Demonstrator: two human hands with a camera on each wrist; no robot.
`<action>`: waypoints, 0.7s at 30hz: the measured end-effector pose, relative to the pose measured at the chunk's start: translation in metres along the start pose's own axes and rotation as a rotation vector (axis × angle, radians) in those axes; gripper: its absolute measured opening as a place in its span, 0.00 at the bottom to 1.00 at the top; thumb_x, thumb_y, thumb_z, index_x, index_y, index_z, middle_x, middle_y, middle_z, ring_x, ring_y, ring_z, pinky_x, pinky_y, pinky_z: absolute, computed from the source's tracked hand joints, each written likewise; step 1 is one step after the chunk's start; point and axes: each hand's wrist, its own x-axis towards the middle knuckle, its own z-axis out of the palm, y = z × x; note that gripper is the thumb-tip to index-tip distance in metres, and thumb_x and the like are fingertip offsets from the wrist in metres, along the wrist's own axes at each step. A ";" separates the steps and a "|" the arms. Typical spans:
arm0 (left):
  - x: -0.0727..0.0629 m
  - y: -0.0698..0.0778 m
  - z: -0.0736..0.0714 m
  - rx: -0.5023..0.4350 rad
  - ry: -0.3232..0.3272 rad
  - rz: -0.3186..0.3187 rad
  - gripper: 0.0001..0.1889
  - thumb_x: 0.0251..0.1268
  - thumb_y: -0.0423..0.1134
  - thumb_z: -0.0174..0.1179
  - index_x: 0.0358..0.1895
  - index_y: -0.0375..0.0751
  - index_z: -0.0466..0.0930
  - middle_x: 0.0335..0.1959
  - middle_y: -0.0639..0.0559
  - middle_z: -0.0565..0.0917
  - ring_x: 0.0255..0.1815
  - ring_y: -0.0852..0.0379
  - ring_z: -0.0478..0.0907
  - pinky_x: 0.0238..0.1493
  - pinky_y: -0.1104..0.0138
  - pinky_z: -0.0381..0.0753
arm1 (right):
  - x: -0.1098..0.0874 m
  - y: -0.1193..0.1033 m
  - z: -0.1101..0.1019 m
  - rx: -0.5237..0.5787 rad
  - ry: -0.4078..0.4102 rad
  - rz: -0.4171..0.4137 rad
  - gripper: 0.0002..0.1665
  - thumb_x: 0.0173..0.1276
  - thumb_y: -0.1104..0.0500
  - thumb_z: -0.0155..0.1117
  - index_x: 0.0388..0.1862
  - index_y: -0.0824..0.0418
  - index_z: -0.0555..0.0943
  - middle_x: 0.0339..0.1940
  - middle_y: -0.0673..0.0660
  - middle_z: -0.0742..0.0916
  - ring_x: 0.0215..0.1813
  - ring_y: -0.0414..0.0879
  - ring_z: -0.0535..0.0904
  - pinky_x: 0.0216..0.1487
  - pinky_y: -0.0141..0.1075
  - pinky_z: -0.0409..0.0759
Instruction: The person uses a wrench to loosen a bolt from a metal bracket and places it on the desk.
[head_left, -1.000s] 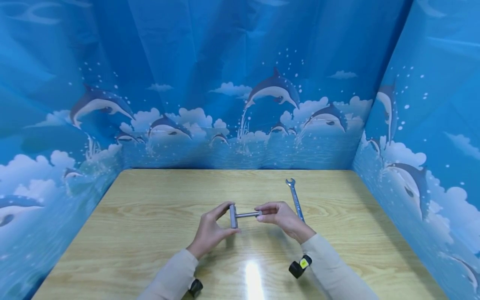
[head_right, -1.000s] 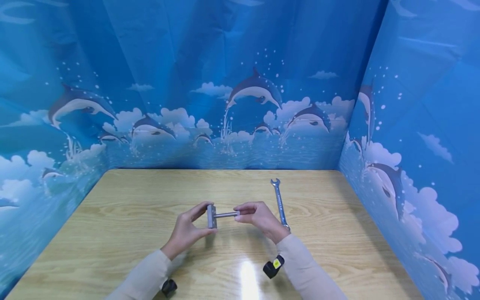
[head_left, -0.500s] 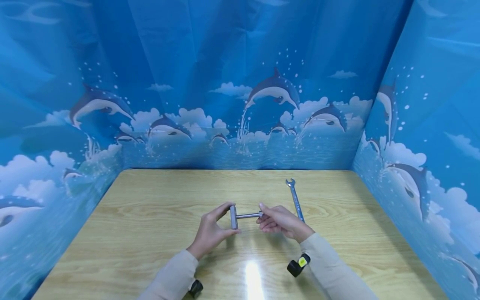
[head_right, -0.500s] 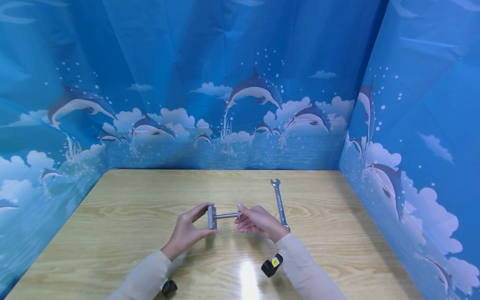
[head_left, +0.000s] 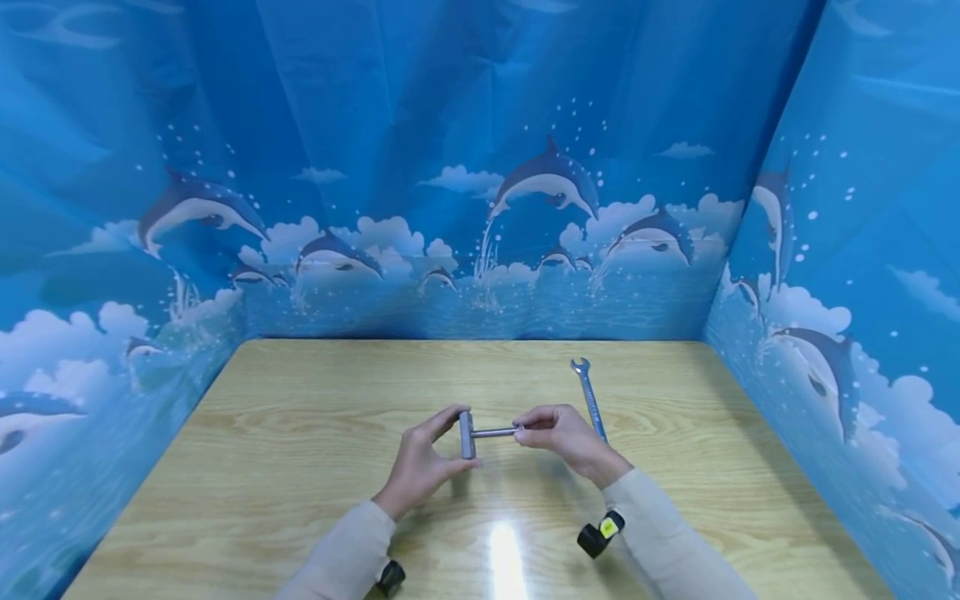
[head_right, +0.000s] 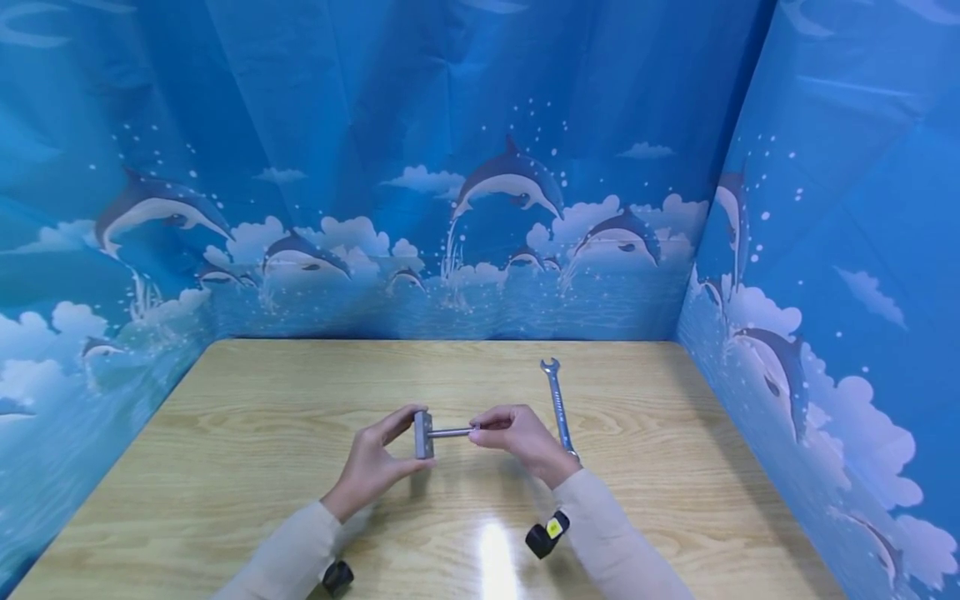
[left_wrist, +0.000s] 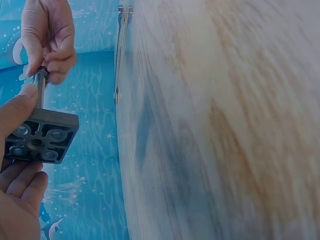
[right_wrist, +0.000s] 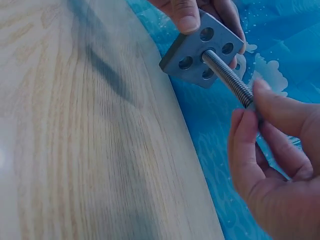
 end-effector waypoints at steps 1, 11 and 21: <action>0.000 0.000 0.000 0.000 0.001 0.000 0.39 0.37 0.32 0.78 0.61 0.43 0.75 0.60 0.43 0.78 0.62 0.51 0.75 0.62 0.65 0.75 | 0.000 0.000 0.001 -0.018 0.016 -0.013 0.22 0.59 0.62 0.71 0.51 0.71 0.79 0.46 0.58 0.85 0.44 0.45 0.82 0.55 0.41 0.83; 0.000 0.001 -0.002 -0.001 0.012 0.004 0.39 0.38 0.34 0.78 0.62 0.44 0.74 0.61 0.48 0.78 0.62 0.52 0.75 0.63 0.65 0.75 | 0.002 0.003 0.002 -0.013 0.017 -0.043 0.23 0.58 0.62 0.71 0.53 0.68 0.79 0.55 0.65 0.82 0.48 0.45 0.82 0.56 0.39 0.82; 0.000 -0.002 0.000 -0.015 0.011 0.017 0.39 0.36 0.31 0.78 0.61 0.42 0.75 0.60 0.45 0.78 0.62 0.51 0.75 0.62 0.65 0.75 | 0.002 0.004 0.001 0.001 -0.107 0.074 0.41 0.72 0.37 0.50 0.50 0.78 0.76 0.36 0.59 0.86 0.39 0.48 0.84 0.49 0.38 0.86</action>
